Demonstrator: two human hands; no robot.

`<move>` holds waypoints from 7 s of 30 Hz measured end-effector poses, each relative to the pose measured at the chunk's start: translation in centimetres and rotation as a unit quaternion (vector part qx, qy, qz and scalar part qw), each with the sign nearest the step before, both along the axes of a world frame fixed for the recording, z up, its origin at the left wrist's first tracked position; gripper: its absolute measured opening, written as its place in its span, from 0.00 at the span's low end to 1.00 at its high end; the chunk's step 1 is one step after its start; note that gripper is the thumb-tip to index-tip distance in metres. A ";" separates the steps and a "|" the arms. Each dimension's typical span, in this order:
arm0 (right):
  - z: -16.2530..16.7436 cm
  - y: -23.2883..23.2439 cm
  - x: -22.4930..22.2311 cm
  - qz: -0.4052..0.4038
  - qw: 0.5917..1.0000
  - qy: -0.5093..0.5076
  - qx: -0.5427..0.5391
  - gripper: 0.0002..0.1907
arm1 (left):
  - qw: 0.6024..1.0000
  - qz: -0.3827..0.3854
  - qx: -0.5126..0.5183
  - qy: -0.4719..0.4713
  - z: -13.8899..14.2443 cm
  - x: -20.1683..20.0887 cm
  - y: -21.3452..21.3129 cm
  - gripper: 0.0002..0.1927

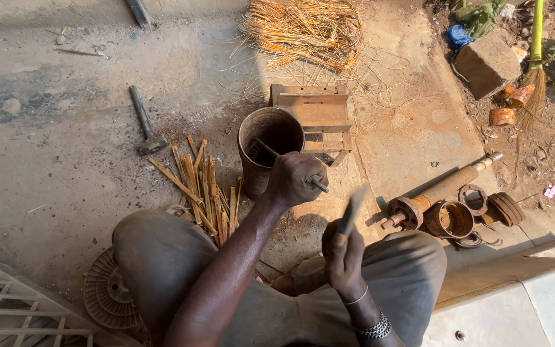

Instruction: The person sits on the ground and uses a hammer to repeatedly strike a metal rod held against a metal container. They adjust the rod's position and continue striking it to shape or sharpen the tip.

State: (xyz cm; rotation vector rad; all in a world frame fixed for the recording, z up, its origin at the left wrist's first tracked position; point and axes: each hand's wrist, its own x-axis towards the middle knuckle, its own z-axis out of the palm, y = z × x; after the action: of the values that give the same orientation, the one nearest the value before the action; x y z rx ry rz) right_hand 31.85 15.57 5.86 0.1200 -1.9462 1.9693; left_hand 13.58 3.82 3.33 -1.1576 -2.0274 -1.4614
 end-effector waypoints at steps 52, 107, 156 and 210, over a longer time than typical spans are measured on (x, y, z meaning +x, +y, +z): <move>1.9 -1.5 -1.0 0.002 0.989 -0.096 0.109 0.28 | 1.000 0.014 0.007 0.027 0.1 -0.3 -1.5 0.09; -0.2 -1.9 0.5 0.015 0.975 -0.191 0.109 0.30 | 1.000 -0.003 -0.011 0.021 -0.6 -0.8 -1.5 0.13; -1.0 -1.8 3.2 0.004 0.979 -0.088 -0.183 0.28 | 0.996 -0.029 -0.047 0.073 2.6 1.7 -0.8 0.13; -4.7 2.3 2.3 -0.037 0.996 0.028 0.080 0.31 | 0.992 -0.006 -0.092 0.083 0.9 1.8 1.6 0.14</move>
State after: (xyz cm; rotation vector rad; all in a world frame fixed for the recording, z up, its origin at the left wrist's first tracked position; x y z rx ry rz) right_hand 34.16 17.84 1.17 0.1411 -2.0398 1.7433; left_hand 15.34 5.43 4.19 -1.3193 -2.0744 -1.1606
